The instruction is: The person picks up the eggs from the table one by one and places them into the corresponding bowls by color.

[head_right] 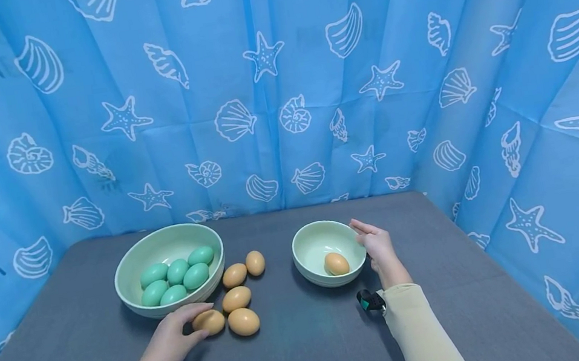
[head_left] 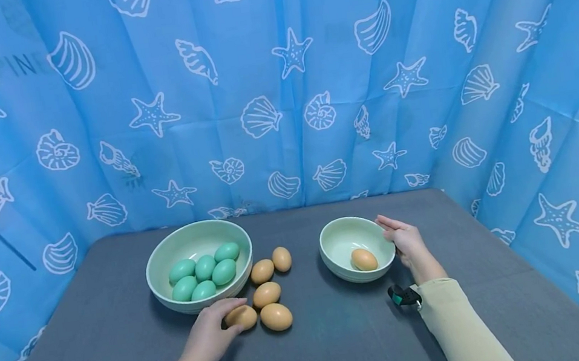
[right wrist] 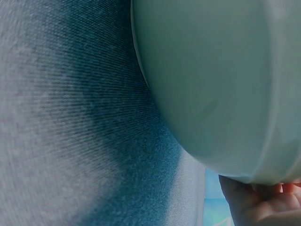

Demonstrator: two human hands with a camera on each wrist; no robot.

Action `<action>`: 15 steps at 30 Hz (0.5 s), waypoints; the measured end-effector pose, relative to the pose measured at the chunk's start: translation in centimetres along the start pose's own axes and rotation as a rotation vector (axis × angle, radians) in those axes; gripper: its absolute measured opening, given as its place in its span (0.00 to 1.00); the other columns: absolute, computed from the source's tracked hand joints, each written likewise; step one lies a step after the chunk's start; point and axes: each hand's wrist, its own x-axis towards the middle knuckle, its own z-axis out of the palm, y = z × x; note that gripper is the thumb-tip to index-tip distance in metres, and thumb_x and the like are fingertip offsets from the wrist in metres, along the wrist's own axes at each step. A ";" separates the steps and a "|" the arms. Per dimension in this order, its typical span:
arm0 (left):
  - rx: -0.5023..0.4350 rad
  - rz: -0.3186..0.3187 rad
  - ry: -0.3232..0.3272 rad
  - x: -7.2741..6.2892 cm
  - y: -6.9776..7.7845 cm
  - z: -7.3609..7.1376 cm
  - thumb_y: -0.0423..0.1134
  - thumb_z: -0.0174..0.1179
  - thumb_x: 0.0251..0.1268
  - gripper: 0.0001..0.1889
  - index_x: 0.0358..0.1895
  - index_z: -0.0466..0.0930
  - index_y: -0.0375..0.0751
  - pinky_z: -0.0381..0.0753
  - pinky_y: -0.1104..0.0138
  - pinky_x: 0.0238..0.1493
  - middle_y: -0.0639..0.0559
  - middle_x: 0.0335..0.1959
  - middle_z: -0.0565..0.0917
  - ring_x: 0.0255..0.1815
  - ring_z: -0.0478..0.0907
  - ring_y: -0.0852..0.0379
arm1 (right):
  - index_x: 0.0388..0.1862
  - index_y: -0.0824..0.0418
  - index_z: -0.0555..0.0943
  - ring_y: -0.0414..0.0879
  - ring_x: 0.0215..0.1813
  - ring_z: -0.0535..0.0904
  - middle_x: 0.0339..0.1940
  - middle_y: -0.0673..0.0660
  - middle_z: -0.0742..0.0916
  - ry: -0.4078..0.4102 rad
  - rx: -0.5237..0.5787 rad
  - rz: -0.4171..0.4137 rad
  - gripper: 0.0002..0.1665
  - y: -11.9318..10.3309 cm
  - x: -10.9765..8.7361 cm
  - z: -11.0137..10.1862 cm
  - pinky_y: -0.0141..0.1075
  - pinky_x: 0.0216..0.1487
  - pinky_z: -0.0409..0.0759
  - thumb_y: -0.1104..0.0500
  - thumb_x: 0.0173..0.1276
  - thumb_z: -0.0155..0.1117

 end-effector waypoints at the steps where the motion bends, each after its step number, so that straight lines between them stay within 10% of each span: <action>1: 0.020 0.000 -0.008 0.0 -0.1 0.0 0.22 0.71 0.47 0.22 0.49 0.85 0.38 0.76 0.49 0.57 0.45 0.50 0.84 0.55 0.78 0.43 | 0.75 0.59 0.62 0.55 0.76 0.54 0.74 0.59 0.66 0.000 0.000 0.001 0.30 0.0 0.0 0.0 0.50 0.74 0.55 0.70 0.76 0.43; 15: 0.099 -0.035 -0.082 0.1 -0.6 0.5 0.23 0.70 0.48 0.21 0.50 0.86 0.38 0.77 0.47 0.54 0.35 0.57 0.78 0.57 0.76 0.37 | 0.75 0.58 0.62 0.55 0.77 0.54 0.74 0.58 0.66 0.000 -0.007 0.007 0.29 0.1 -0.1 0.0 0.51 0.74 0.53 0.69 0.77 0.43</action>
